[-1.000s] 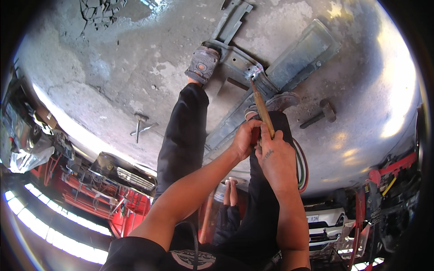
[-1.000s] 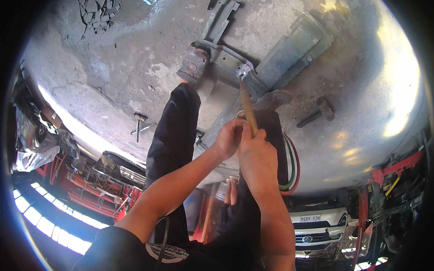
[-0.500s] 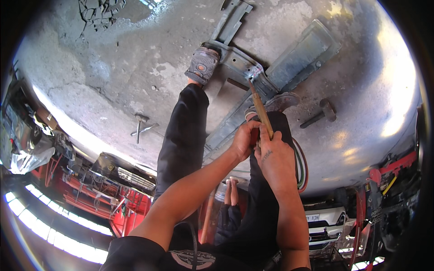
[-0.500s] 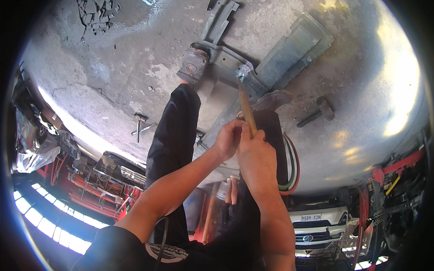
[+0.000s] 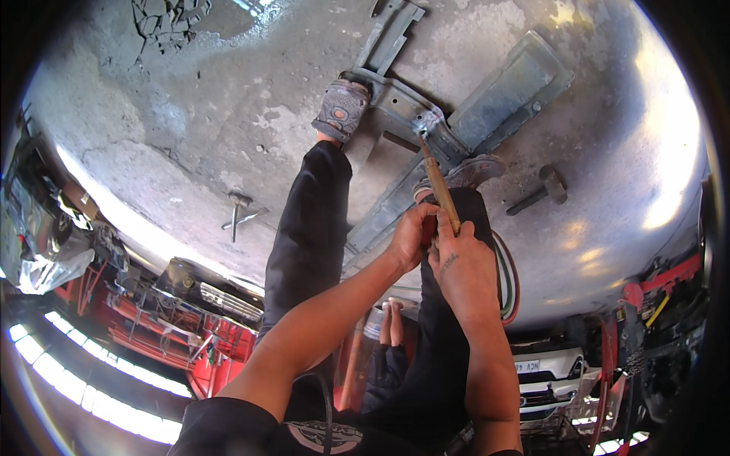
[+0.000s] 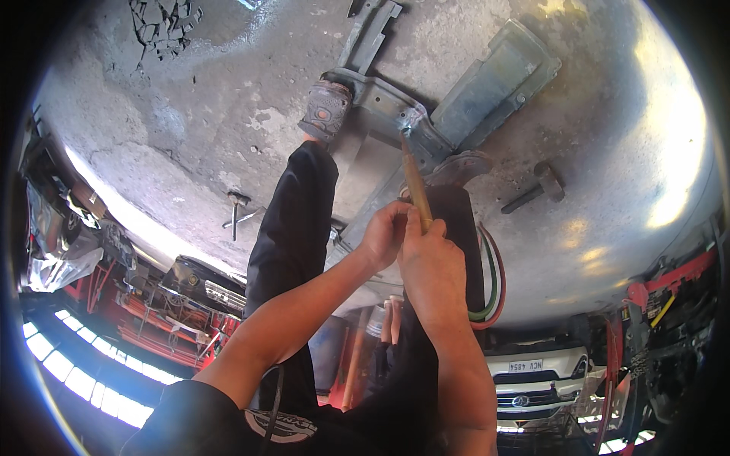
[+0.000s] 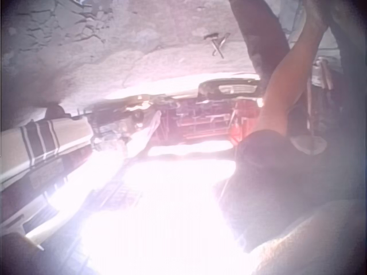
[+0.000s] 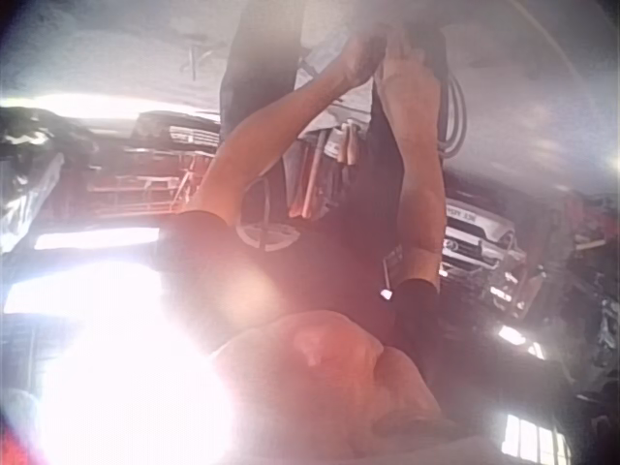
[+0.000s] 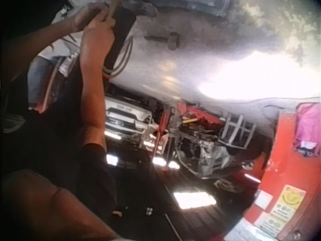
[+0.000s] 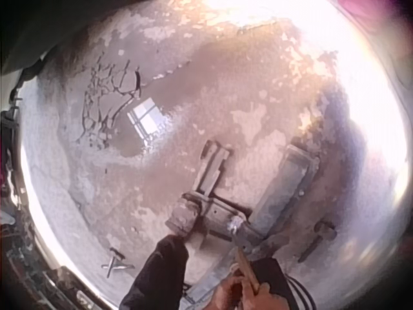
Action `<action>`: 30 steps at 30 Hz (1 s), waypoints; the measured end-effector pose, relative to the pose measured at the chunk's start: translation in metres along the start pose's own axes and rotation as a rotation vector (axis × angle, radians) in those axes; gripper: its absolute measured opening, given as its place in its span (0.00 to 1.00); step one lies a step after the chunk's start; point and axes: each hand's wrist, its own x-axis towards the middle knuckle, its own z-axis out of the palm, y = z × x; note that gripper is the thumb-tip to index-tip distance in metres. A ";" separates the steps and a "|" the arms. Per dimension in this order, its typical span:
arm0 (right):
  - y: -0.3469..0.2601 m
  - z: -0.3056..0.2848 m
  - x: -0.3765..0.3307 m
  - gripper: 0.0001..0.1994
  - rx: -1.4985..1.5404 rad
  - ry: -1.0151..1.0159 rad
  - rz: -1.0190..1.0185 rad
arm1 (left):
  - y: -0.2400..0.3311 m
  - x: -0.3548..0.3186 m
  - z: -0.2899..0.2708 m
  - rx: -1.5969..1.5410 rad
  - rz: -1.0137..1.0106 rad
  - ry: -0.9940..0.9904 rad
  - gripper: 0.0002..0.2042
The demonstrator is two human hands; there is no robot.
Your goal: The person positions two metal frame sections on the floor, then uses a welding torch to heat and weld the joints. The person moves along the frame, applying the torch to multiple connection points while standing.
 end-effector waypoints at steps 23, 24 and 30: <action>-0.004 0.006 0.001 0.31 0.002 0.002 0.006 | 0.001 0.002 0.000 -0.003 0.063 0.047 0.15; -0.005 0.006 0.001 0.31 0.001 -0.001 0.004 | 0.003 0.003 -0.001 0.031 0.063 0.065 0.15; -0.007 0.008 0.000 0.34 -0.024 -0.016 -0.004 | 0.005 0.004 -0.002 0.111 0.050 0.116 0.18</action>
